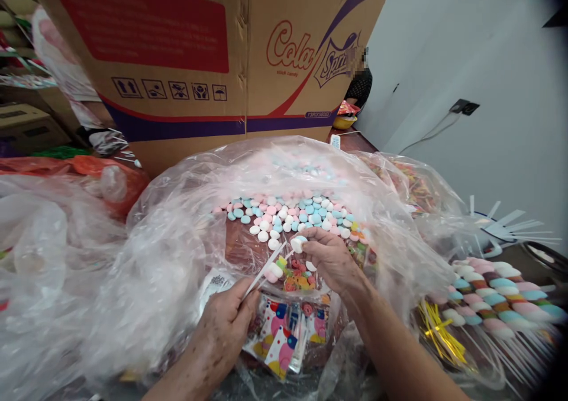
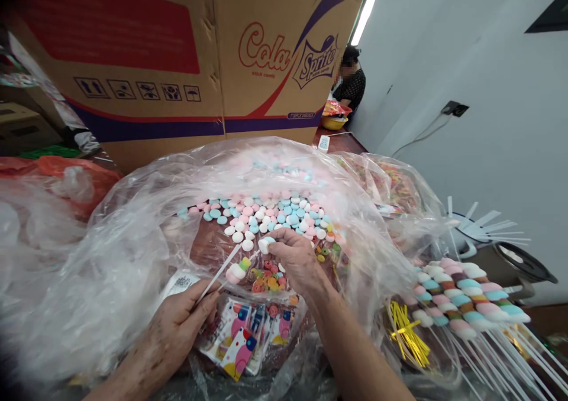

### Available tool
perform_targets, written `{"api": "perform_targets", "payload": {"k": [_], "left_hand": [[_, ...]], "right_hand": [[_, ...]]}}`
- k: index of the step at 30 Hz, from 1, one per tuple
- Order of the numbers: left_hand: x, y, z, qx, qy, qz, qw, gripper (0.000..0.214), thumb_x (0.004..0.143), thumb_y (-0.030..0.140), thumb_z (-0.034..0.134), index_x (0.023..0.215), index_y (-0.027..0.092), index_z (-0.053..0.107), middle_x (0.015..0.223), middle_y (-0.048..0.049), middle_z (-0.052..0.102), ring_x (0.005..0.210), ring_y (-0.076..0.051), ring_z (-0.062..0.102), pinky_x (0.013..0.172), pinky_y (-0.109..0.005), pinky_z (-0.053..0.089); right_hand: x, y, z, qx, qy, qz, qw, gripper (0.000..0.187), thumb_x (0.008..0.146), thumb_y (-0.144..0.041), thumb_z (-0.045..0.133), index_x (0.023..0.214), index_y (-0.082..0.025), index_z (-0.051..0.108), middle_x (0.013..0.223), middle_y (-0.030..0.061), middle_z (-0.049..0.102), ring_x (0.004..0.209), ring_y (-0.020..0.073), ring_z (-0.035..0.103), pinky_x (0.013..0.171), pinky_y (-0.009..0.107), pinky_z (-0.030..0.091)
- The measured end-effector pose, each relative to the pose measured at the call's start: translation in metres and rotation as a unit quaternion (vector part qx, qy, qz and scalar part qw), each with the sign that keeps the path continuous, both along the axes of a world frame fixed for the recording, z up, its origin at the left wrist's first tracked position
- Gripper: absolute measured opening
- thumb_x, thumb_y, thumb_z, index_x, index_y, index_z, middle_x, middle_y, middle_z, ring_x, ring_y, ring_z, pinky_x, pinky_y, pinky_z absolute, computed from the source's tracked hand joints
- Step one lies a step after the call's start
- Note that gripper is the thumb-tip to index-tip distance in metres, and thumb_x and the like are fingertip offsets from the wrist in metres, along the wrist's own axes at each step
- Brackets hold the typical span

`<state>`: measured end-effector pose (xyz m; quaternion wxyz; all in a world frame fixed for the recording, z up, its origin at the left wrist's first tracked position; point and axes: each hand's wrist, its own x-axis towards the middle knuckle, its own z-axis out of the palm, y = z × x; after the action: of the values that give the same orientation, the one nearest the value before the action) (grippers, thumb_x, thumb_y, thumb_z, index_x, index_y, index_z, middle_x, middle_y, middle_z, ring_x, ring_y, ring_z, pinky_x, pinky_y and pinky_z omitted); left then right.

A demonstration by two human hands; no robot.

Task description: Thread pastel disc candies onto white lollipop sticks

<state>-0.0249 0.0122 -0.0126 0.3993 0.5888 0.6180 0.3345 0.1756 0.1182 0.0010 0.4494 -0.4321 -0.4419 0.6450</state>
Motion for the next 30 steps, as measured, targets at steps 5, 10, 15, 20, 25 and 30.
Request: {"api": "perform_targets", "payload": {"k": [5, 10, 15, 20, 25, 30], "left_hand": [[0.003, 0.002, -0.004, 0.003, 0.018, 0.009, 1.0, 0.03, 0.091, 0.039, 0.045, 0.071, 0.022, 0.059, 0.051, 0.0047, 0.054, 0.051, -0.016, 0.052, 0.054, -0.025, 0.034], [0.002, 0.002, -0.001, -0.01, 0.025, 0.001, 1.0, 0.03, 0.091, 0.038, 0.044, 0.07, 0.023, 0.058, 0.052, 0.0047, 0.053, 0.051, -0.016, 0.051, 0.053, -0.025, 0.033], [0.001, 0.002, 0.003, -0.013, 0.027, 0.006, 1.0, 0.029, 0.09, 0.038, 0.045, 0.077, 0.023, 0.065, 0.051, 0.0047, 0.054, 0.049, -0.016, 0.051, 0.052, -0.024, 0.033], [0.004, 0.001, 0.001, -0.003, 0.02, 0.013, 1.0, 0.029, 0.089, 0.038, 0.047, 0.073, 0.023, 0.066, 0.048, 0.0048, 0.052, 0.047, -0.016, 0.049, 0.05, -0.024, 0.032], [0.005, 0.001, -0.004, 0.0, 0.007, 0.006, 1.0, 0.029, 0.09, 0.038, 0.046, 0.082, 0.022, 0.069, 0.049, 0.0051, 0.052, 0.047, -0.015, 0.047, 0.049, -0.024, 0.031], [0.009, -0.001, -0.002, -0.017, -0.022, 0.001, 1.0, 0.03, 0.091, 0.04, 0.044, 0.077, 0.022, 0.064, 0.05, 0.0053, 0.049, 0.048, -0.015, 0.046, 0.051, -0.024, 0.032]], "right_hand": [[-0.004, -0.006, 0.005, -0.025, 0.066, 0.002, 0.997, 0.017, 0.06, -0.024, 0.079, 0.073, -0.018, 0.069, 0.068, 0.0, 0.067, 0.064, 0.0135, 0.059, 0.063, 0.028, 0.05], [-0.005, -0.007, 0.005, -0.025, 0.068, 0.002, 0.997, 0.016, 0.059, -0.023, 0.079, 0.074, -0.018, 0.073, 0.068, 0.0004, 0.068, 0.062, 0.0131, 0.058, 0.062, 0.027, 0.048], [-0.003, -0.01, 0.004, 0.027, -0.021, 0.001, 0.999, 0.021, 0.065, -0.026, 0.075, 0.085, -0.02, 0.078, 0.076, 0.0018, 0.072, 0.067, 0.0148, 0.06, 0.064, 0.028, 0.047], [-0.001, -0.014, -0.001, 0.099, -0.151, -0.006, 0.984, 0.028, 0.072, -0.029, 0.069, 0.098, -0.024, 0.08, 0.086, 0.001, 0.074, 0.079, 0.0197, 0.063, 0.066, 0.031, 0.049], [0.0, -0.018, -0.006, 0.164, -0.236, 0.002, 0.958, 0.034, 0.078, -0.029, 0.062, 0.108, -0.028, 0.078, 0.083, -0.0015, 0.076, 0.07, 0.0183, 0.065, 0.064, 0.031, 0.052], [-0.004, -0.023, -0.012, 0.201, -0.238, 0.002, 0.95, 0.034, 0.084, -0.028, 0.058, 0.113, -0.028, 0.076, 0.103, -0.0007, 0.077, 0.091, 0.0217, 0.071, 0.083, 0.036, 0.057]]}}
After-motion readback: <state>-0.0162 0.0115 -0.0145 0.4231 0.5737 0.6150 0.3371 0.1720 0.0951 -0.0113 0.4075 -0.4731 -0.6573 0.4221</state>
